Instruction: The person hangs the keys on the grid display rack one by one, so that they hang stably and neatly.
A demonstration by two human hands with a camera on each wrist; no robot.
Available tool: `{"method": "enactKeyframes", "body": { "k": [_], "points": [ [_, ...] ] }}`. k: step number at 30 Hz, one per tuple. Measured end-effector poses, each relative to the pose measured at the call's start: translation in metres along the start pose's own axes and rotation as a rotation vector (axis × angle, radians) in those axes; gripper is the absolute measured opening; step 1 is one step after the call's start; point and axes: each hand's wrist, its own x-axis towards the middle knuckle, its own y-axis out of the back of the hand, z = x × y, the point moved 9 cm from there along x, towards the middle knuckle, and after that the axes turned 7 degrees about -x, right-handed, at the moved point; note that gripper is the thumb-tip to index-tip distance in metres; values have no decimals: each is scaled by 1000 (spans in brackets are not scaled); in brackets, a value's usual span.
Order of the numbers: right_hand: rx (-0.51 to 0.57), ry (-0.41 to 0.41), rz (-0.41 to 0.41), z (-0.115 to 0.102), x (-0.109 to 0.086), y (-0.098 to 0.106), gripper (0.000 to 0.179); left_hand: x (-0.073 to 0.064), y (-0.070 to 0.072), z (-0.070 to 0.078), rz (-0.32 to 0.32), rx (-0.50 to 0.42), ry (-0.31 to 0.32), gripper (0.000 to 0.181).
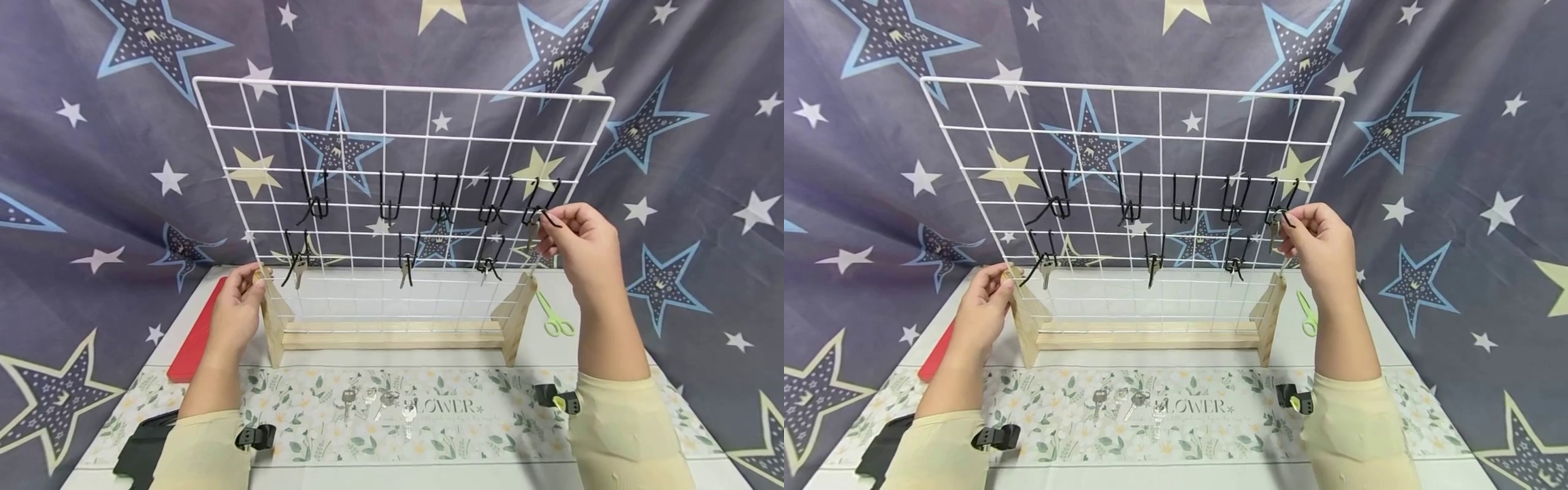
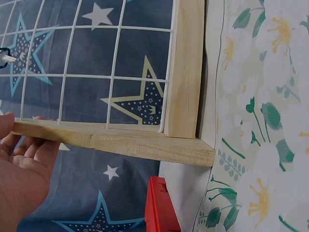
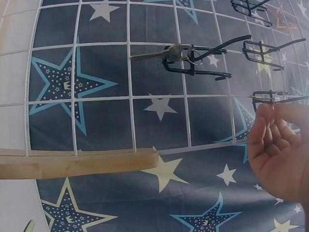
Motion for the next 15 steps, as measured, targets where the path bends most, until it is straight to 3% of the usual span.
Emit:
{"method": "enactKeyframes", "body": {
  "k": [15],
  "points": [
    [-77,-54,99,6,2,4,11,1,0,0,-10,-3,-10,40]
  ]
}}
